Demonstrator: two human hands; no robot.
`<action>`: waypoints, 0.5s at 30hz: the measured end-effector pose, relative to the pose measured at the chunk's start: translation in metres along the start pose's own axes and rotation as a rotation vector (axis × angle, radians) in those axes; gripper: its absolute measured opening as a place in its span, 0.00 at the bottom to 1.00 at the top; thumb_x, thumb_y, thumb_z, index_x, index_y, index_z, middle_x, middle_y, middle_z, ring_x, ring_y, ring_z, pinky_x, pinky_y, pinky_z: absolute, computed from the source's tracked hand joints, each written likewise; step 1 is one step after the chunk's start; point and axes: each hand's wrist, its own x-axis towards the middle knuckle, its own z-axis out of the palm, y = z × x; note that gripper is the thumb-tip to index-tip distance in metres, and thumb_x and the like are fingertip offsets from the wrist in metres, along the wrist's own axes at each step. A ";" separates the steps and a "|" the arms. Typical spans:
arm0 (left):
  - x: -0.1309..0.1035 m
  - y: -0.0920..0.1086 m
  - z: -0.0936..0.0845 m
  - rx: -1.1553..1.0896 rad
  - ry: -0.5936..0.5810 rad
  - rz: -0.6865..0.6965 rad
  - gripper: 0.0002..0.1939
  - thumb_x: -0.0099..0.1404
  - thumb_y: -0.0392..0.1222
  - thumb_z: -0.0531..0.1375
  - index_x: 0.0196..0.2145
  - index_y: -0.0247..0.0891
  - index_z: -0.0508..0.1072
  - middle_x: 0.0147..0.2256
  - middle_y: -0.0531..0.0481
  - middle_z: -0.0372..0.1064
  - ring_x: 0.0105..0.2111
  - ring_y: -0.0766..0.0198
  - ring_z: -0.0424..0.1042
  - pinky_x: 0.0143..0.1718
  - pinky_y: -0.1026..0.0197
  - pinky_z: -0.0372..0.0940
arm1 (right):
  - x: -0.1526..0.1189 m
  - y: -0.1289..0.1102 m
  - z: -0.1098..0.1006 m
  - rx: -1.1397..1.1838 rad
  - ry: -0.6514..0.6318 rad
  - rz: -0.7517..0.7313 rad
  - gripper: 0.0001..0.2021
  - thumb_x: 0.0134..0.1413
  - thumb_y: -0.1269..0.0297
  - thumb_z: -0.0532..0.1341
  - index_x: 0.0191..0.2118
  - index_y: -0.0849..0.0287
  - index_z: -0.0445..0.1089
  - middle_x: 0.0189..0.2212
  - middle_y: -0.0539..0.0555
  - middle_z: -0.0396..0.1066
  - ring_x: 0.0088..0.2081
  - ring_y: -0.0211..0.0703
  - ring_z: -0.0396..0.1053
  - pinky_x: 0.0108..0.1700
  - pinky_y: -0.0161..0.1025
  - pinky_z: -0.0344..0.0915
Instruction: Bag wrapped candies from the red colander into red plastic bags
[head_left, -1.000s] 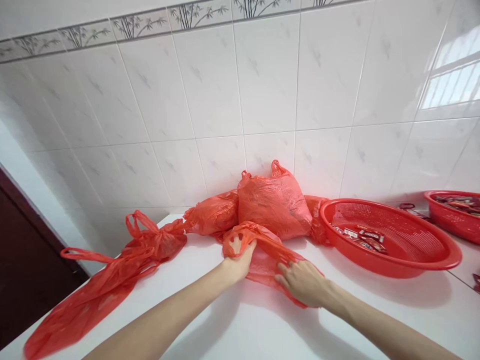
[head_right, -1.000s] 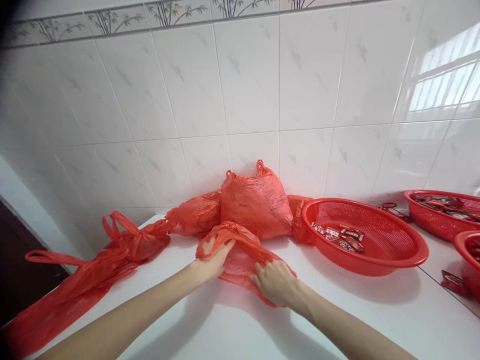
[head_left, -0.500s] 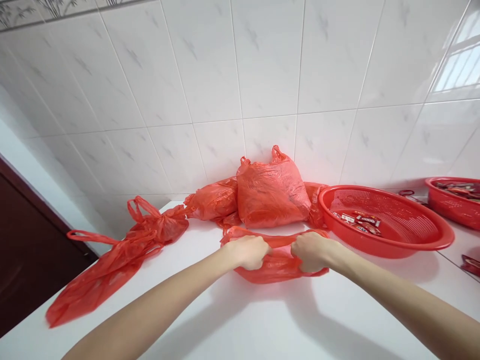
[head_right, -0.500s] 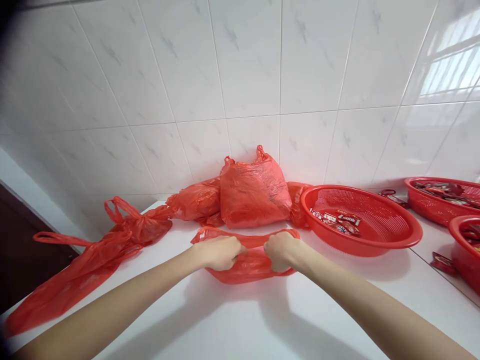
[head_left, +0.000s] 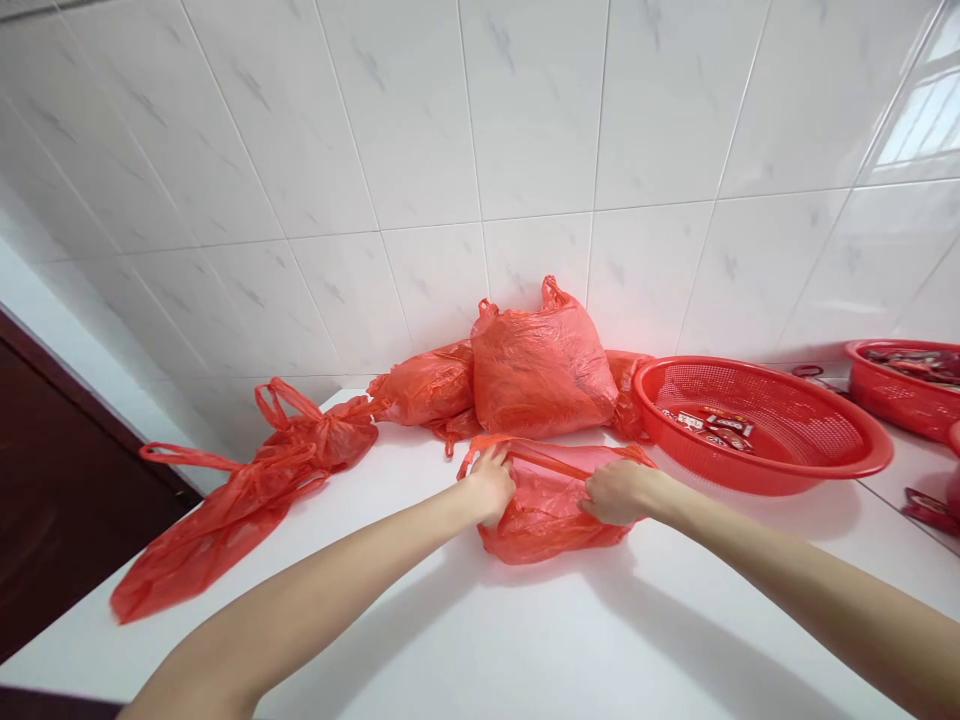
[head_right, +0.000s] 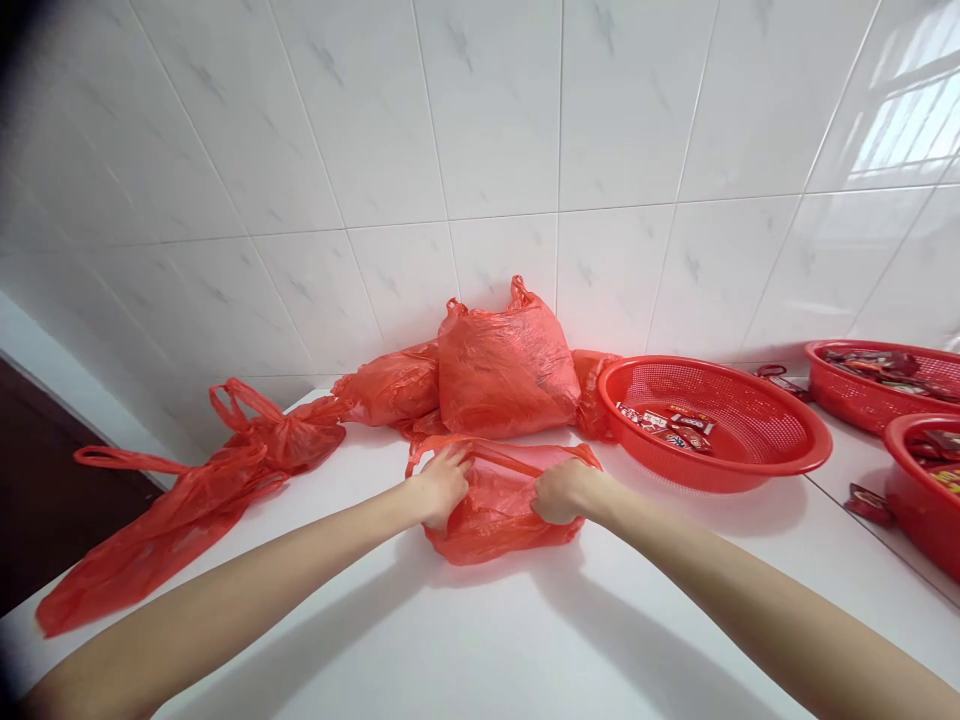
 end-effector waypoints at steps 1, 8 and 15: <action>-0.001 0.003 0.000 0.016 -0.004 0.014 0.20 0.45 0.32 0.71 0.40 0.34 0.82 0.58 0.30 0.70 0.65 0.33 0.57 0.64 0.37 0.47 | 0.001 -0.002 0.001 -0.007 0.019 0.007 0.17 0.61 0.73 0.52 0.41 0.66 0.79 0.38 0.68 0.80 0.40 0.56 0.79 0.37 0.43 0.69; -0.009 0.014 -0.015 -0.054 0.106 0.096 0.18 0.55 0.31 0.63 0.45 0.32 0.77 0.44 0.34 0.77 0.49 0.45 0.73 0.58 0.44 0.59 | 0.007 -0.020 0.007 -0.041 0.139 -0.021 0.16 0.54 0.82 0.58 0.45 0.66 0.77 0.42 0.69 0.80 0.49 0.58 0.76 0.49 0.47 0.68; -0.004 0.004 -0.004 -0.142 0.013 0.106 0.22 0.53 0.37 0.68 0.47 0.37 0.75 0.47 0.37 0.77 0.54 0.44 0.72 0.57 0.45 0.62 | 0.010 -0.008 0.018 0.042 0.118 0.028 0.21 0.51 0.82 0.60 0.53 0.69 0.73 0.41 0.70 0.79 0.43 0.59 0.79 0.39 0.45 0.73</action>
